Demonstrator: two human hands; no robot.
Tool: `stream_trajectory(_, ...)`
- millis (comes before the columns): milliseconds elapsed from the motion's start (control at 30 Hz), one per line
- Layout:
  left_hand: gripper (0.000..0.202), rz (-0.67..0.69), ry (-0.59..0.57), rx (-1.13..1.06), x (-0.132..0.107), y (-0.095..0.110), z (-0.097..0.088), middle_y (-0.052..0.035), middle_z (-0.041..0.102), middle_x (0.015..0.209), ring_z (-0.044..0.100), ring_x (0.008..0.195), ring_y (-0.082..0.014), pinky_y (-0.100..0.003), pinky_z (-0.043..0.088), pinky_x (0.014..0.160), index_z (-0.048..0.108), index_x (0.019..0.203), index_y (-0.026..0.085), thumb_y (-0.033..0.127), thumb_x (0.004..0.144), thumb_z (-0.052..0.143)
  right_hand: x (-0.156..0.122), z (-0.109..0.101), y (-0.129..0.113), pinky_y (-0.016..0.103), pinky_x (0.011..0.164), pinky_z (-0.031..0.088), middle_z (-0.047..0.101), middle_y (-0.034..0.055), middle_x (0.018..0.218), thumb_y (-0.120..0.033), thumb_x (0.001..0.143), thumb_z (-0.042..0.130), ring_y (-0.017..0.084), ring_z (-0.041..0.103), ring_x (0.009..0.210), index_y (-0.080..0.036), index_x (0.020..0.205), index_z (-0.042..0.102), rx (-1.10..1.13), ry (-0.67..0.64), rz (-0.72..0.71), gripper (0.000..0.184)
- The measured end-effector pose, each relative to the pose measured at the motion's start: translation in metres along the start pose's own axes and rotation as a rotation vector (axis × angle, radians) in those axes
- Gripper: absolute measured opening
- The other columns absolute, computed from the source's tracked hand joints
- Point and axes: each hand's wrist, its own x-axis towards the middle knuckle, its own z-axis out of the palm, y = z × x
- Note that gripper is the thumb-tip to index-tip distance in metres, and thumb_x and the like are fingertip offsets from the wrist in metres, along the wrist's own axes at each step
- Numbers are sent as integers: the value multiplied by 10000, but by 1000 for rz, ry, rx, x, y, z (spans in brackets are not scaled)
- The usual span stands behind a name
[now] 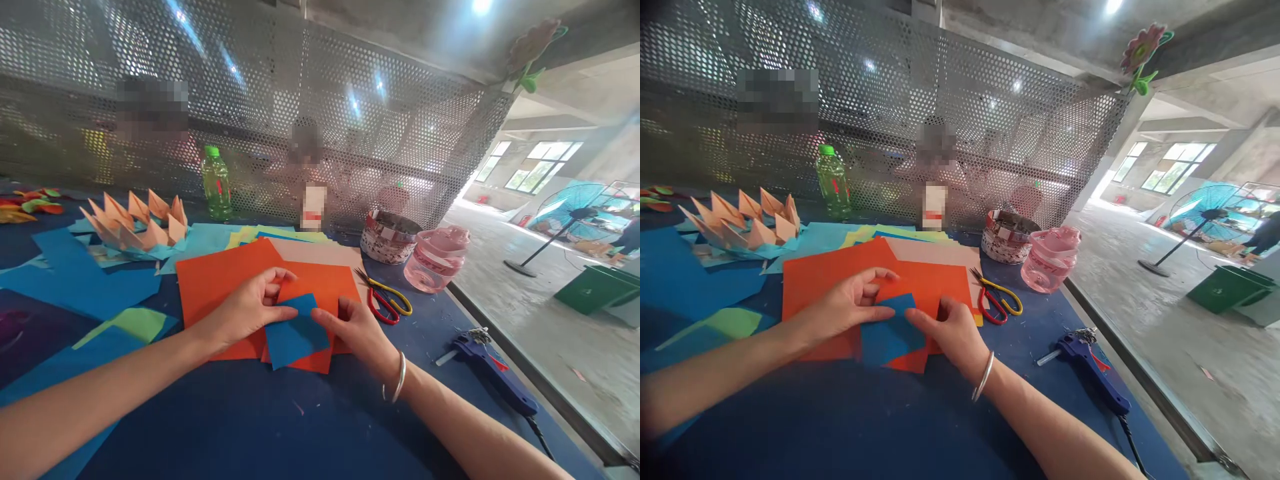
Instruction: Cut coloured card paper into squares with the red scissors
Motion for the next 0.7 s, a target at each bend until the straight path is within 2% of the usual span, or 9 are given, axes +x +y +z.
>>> stream_trajectory(67, 764, -11, -14, 5, -3, -1, 3, -40, 756, 877, 716, 812, -273, -378, 552, 695, 469, 1234, 237, 285, 587, 873, -1, 3, 1, 274, 559, 460, 678, 16, 747, -527, 595, 828, 156, 585, 623, -164, 821, 652, 88, -46, 30, 462)
stream_trajectory(100, 825, -34, 1, -7, -4, -1, 3, -50, 756, 904, 717, 827, -280, -383, 554, 704, 436, 1298, 240, 313, 601, 871, -1, 3, 3, 281, 558, 469, 679, 22, 740, -532, 596, 821, 159, 586, 618, -161, 817, 653, 83, -46, 32, 463)
stream_trajectory(200, 815, -141, 98, -107, -5, 0, 4, -88, 745, 1036, 711, 914, -269, -355, 553, 752, 418, 1383, 242, 406, 693, 818, 3, -1, 8, 257, 497, 416, 598, -10, 605, -549, 662, 755, 125, 503, 535, -179, 678, 585, -38, 24, -33, 407)
stream_trajectory(267, 634, -188, 75, -242, -5, 1, 4, -101, 743, 1079, 707, 946, -256, -337, 559, 771, 497, 1342, 224, 409, 787, 743, 5, -5, 11, 245, 481, 375, 534, -31, 557, -526, 700, 725, 108, 443, 510, -194, 621, 529, -101, 67, -78, 394)
stream_trajectory(400, 255, -194, -97, -485, -3, 1, 4, -93, 770, 1030, 714, 955, -246, -332, 571, 809, 675, 1123, 190, 300, 901, 614, 7, -8, 13, 243, 474, 338, 481, -44, 536, -489, 742, 683, 108, 401, 506, -205, 600, 497, -150, 90, -105, 368)
stream_trajectory(567, 182, -293, -145, -546, -5, -3, 4, -87, 791, 925, 732, 921, -254, -347, 590, 795, 716, 990, 179, 272, 926, 572, 3, -6, 9, 248, 504, 326, 497, -31, 579, -417, 767, 645, 122, 411, 556, -195, 624, 541, -240, 96, -149, 284)
stream_trajectory(700, 227, -246, -72, -539, -4, -3, 5, -95, 792, 861, 746, 865, -253, -360, 603, 767, 711, 926, 165, 229, 962, 496, 2, -7, 3, 245, 528, 300, 456, -42, 575, -364, 751, 648, 117, 385, 577, -188, 610, 548, -295, 115, -171, 246)
